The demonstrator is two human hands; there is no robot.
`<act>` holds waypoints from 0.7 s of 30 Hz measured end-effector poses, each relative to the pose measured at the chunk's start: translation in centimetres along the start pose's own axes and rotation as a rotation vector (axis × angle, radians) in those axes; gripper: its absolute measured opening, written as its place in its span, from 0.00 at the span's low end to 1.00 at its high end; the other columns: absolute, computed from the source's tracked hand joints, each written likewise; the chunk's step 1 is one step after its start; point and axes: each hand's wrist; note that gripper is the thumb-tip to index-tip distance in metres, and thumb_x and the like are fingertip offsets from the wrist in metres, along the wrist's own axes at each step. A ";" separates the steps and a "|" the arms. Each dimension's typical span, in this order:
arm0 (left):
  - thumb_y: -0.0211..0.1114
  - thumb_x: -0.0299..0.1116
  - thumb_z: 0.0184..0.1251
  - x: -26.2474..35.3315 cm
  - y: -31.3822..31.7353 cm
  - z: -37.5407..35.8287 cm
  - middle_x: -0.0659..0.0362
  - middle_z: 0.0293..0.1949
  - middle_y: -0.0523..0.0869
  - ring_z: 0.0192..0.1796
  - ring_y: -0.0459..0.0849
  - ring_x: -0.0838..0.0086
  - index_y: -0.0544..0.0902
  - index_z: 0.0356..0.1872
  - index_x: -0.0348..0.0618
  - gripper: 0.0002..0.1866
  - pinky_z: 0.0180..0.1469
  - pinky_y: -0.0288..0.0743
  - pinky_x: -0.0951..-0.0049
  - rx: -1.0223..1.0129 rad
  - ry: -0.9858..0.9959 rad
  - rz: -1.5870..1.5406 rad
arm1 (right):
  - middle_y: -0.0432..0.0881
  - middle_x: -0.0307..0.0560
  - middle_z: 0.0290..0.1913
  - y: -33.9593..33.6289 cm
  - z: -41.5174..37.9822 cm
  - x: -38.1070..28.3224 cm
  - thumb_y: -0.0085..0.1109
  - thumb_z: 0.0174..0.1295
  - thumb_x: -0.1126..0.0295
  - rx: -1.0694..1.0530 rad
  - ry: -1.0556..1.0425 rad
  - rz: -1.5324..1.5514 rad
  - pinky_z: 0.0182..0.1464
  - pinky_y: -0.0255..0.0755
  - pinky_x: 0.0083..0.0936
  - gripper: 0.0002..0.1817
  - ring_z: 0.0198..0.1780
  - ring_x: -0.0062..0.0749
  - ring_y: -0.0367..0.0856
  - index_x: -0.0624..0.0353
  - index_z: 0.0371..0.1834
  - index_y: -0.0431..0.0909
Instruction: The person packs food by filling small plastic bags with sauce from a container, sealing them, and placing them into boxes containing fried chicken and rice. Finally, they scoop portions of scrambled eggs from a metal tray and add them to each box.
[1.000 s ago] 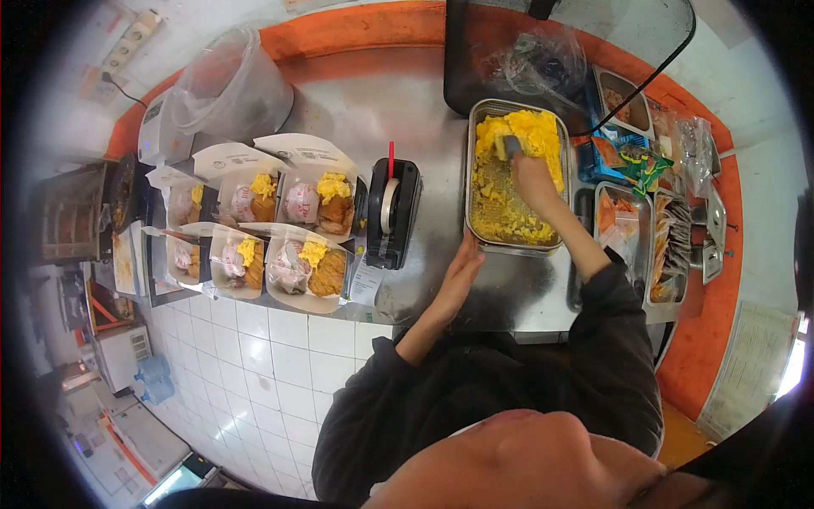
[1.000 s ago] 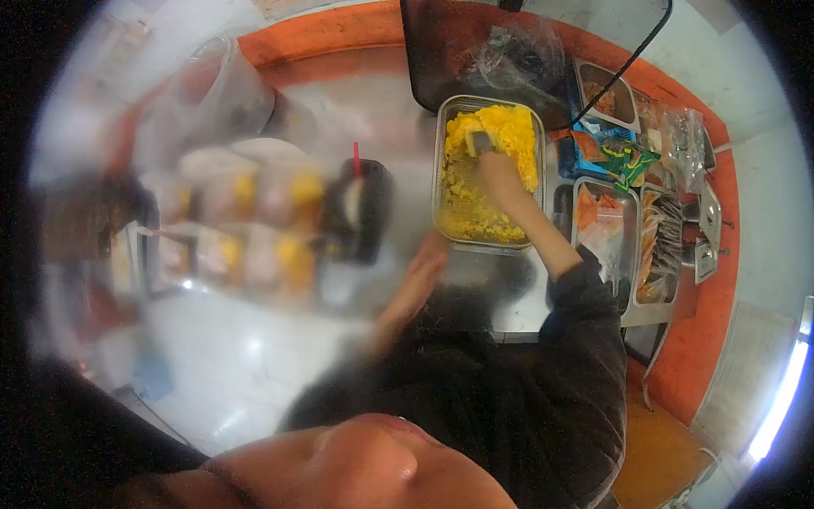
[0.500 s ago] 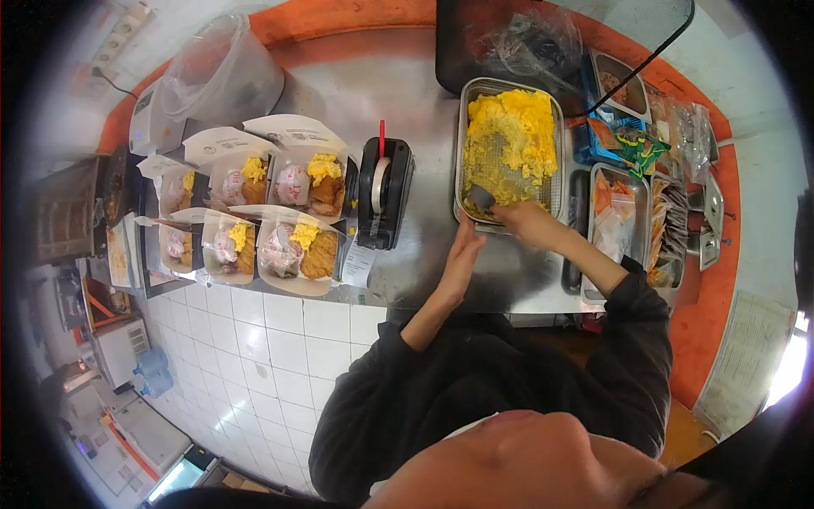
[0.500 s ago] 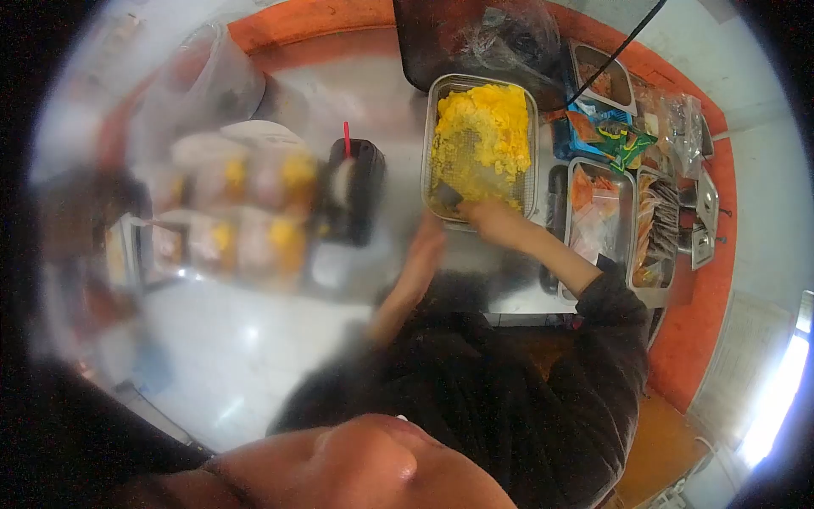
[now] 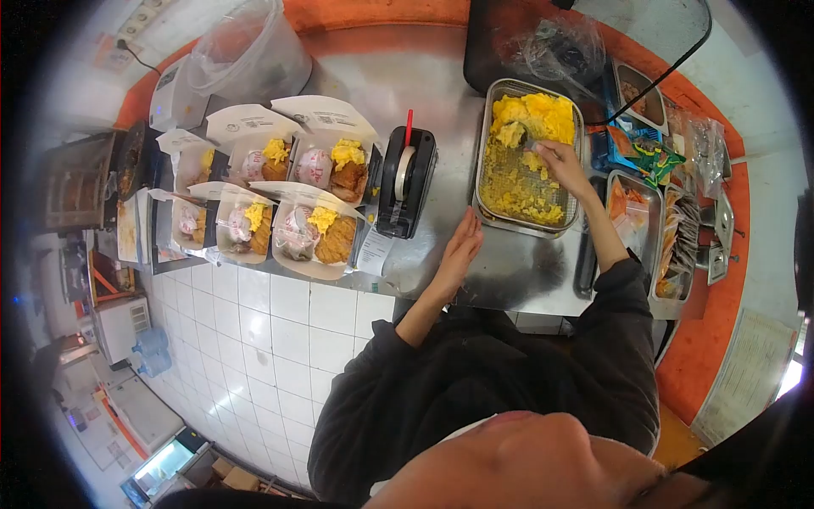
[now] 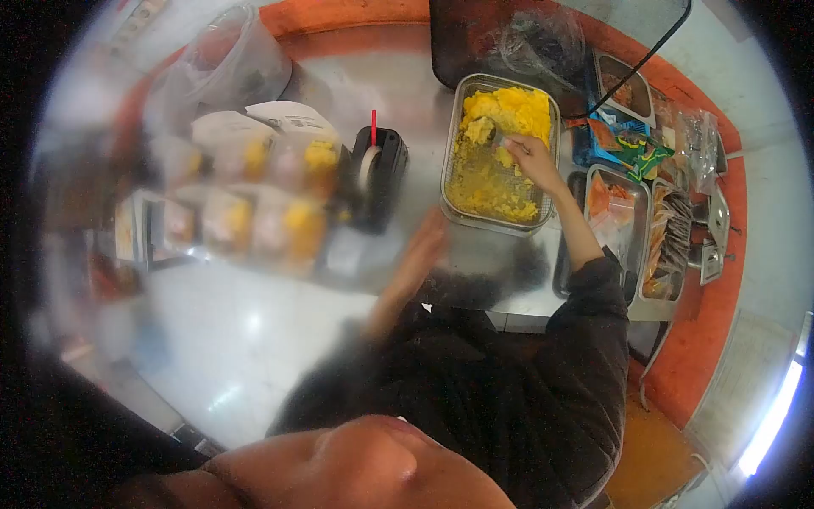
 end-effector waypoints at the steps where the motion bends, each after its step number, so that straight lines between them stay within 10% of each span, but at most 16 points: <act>1: 0.46 0.31 0.72 0.0 0.0 0.1 0.54 0.74 0.44 0.75 0.44 0.70 0.43 0.72 0.42 0.32 0.72 0.43 0.71 0.012 0.001 -0.006 | 0.75 0.43 0.19 0.8 0.5 0.5 0.51 0.66 0.67 0.137 -0.226 -0.303 0.22 0.67 0.25 0.12 0.21 0.27 0.74 0.62 0.46 0.77; 4: 0.47 0.32 0.72 1.0 0.4 0.6 0.55 0.74 0.45 0.74 0.46 0.71 0.43 0.72 0.41 0.32 0.72 0.43 0.73 -0.013 -0.055 0.013 | 0.81 0.52 0.29 4.0 1.3 2.9 0.47 0.62 0.75 0.103 -0.296 -0.975 0.29 0.72 0.39 0.15 0.28 0.50 0.80 0.63 0.52 0.71; 14: 0.46 0.33 0.72 -0.4 -0.7 1.9 0.56 0.74 0.46 0.74 0.47 0.72 0.41 0.72 0.40 0.33 0.72 0.44 0.74 -0.096 -0.078 -0.075 | 0.80 0.60 0.35 5.9 -7.0 -2.5 0.49 0.56 0.78 -0.235 -0.308 -1.006 0.37 0.73 0.43 0.19 0.37 0.55 0.80 0.65 0.52 0.70; 17: 0.47 0.34 0.72 -0.9 -1.2 2.5 0.55 0.74 0.45 0.74 0.47 0.72 0.41 0.72 0.40 0.34 0.72 0.44 0.73 -0.100 -0.041 -0.015 | 0.81 0.52 0.30 4.9 -7.8 -0.8 0.52 0.60 0.76 -0.263 -0.428 -0.705 0.33 0.72 0.37 0.13 0.32 0.49 0.80 0.68 0.48 0.74; 21: 0.46 0.37 0.72 0.3 -1.6 2.1 0.54 0.73 0.47 0.74 0.47 0.70 0.43 0.72 0.40 0.33 0.72 0.43 0.70 -0.104 -0.038 0.057 | 0.65 0.33 0.19 3.2 -5.6 -0.2 0.51 0.67 0.67 -0.378 0.003 -0.269 0.23 0.56 0.18 0.13 0.20 0.17 0.58 0.65 0.47 0.77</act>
Point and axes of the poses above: each hand's wrist, its own z-axis towards the middle knuckle, its own y-axis out of the palm, x = y × z
